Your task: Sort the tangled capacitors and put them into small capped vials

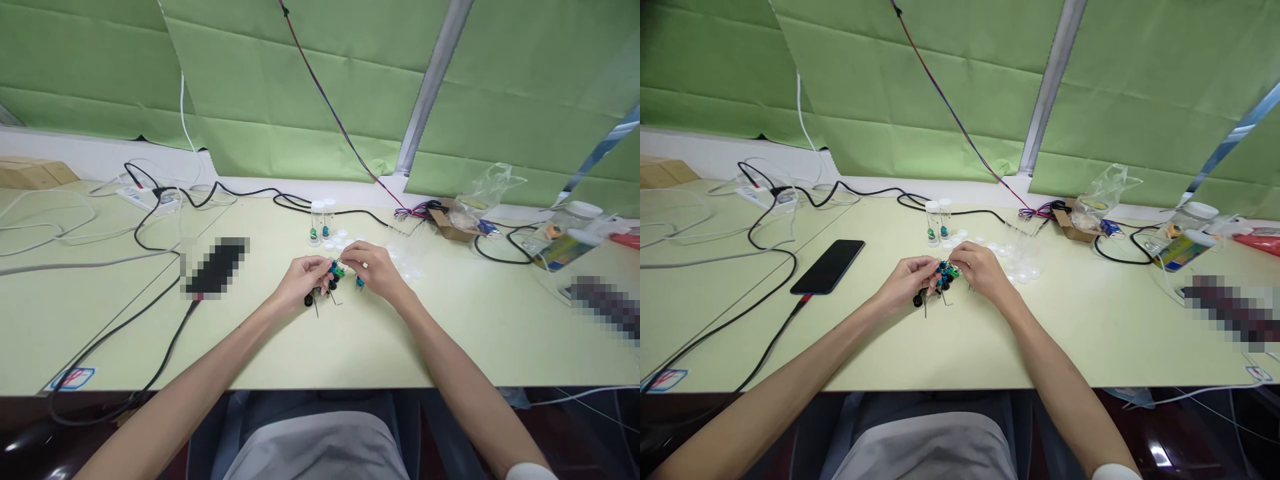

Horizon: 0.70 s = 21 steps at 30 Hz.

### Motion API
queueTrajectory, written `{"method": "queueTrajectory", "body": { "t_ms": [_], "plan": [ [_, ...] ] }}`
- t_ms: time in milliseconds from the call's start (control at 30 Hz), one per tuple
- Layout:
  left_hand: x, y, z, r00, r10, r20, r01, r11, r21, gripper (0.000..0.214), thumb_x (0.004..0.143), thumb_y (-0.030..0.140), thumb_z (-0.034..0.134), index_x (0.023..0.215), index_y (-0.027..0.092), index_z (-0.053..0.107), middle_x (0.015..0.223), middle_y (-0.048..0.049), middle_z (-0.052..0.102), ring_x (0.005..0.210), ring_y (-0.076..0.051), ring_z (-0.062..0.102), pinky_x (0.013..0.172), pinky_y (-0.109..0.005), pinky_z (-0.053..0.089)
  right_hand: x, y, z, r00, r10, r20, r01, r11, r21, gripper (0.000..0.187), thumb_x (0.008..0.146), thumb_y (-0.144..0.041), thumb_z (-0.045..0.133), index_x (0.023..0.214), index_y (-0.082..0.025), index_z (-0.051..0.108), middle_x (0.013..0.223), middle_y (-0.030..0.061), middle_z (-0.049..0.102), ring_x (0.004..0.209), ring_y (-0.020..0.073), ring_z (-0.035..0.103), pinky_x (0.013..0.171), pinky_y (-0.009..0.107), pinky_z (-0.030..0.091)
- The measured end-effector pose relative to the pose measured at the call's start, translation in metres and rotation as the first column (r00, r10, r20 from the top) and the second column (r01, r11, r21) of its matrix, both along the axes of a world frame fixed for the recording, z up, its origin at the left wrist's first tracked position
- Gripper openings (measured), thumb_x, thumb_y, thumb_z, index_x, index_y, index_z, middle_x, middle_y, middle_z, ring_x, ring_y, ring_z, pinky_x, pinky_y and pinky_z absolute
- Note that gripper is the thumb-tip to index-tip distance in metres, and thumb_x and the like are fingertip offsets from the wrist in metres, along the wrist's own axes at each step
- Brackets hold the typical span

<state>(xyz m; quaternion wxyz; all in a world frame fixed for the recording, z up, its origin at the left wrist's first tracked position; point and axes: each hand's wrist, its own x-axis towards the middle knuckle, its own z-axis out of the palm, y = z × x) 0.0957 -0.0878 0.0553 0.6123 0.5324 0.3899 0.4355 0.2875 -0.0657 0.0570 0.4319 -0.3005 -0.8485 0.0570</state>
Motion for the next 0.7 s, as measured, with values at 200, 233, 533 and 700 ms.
{"method": "queueTrajectory", "body": {
  "t_ms": [200, 233, 533, 700],
  "plan": [
    [-0.0001, 0.0009, -0.0019, 1.000, -0.005, 0.008, 0.005, 1.000, -0.004, 0.038, 0.074, 0.049, 0.075, 0.077, 0.012, 0.064, 0.062, -0.0005, 0.058, 0.047, -0.008, 0.048, 0.051, -0.025, 0.040, -0.0013, 0.0011, -0.0012, 0.999, 0.017, -0.039, -0.015, 0.998, 0.054, 0.016, 0.092, -0.015, 0.057, 0.085, -0.020, 0.072, 0.091, 0.0071, 0.072, 0.080, 0.0173, 0.068, 0.073, 0.028, 0.054],
    [-0.0002, 0.0010, -0.0020, 1.000, -0.003, 0.009, 0.003, 1.000, -0.005, 0.038, 0.074, 0.049, 0.076, 0.078, 0.012, 0.064, 0.063, -0.0005, 0.058, 0.047, -0.008, 0.048, 0.051, -0.025, 0.040, -0.0019, 0.0005, -0.0009, 0.999, 0.020, -0.050, -0.017, 0.998, 0.060, 0.016, 0.091, -0.015, 0.058, 0.086, -0.020, 0.072, 0.092, 0.0073, 0.072, 0.081, 0.0173, 0.068, 0.073, 0.029, 0.054],
    [0.0004, -0.0005, 0.0004, 1.000, -0.011, 0.018, 0.011, 1.000, 0.000, 0.038, 0.073, 0.049, 0.076, 0.077, 0.012, 0.065, 0.061, -0.0010, 0.058, 0.047, -0.009, 0.048, 0.051, -0.026, 0.041, -0.0061, -0.0073, 0.0043, 0.996, 0.025, -0.090, -0.022, 0.999, 0.041, 0.016, 0.091, -0.018, 0.058, 0.092, -0.020, 0.073, 0.097, 0.0086, 0.073, 0.088, 0.0187, 0.069, 0.081, 0.033, 0.057],
    [-0.0001, -0.0004, 0.0002, 1.000, -0.019, 0.015, 0.019, 1.000, -0.003, 0.038, 0.074, 0.048, 0.076, 0.078, 0.012, 0.065, 0.062, -0.0007, 0.058, 0.047, -0.008, 0.047, 0.051, -0.025, 0.041, -0.0050, -0.0047, 0.0028, 0.996, 0.030, -0.086, -0.030, 0.999, 0.012, 0.014, 0.093, -0.022, 0.058, 0.092, -0.021, 0.073, 0.097, 0.0075, 0.073, 0.089, 0.0191, 0.069, 0.082, 0.034, 0.057]
  ]
}}
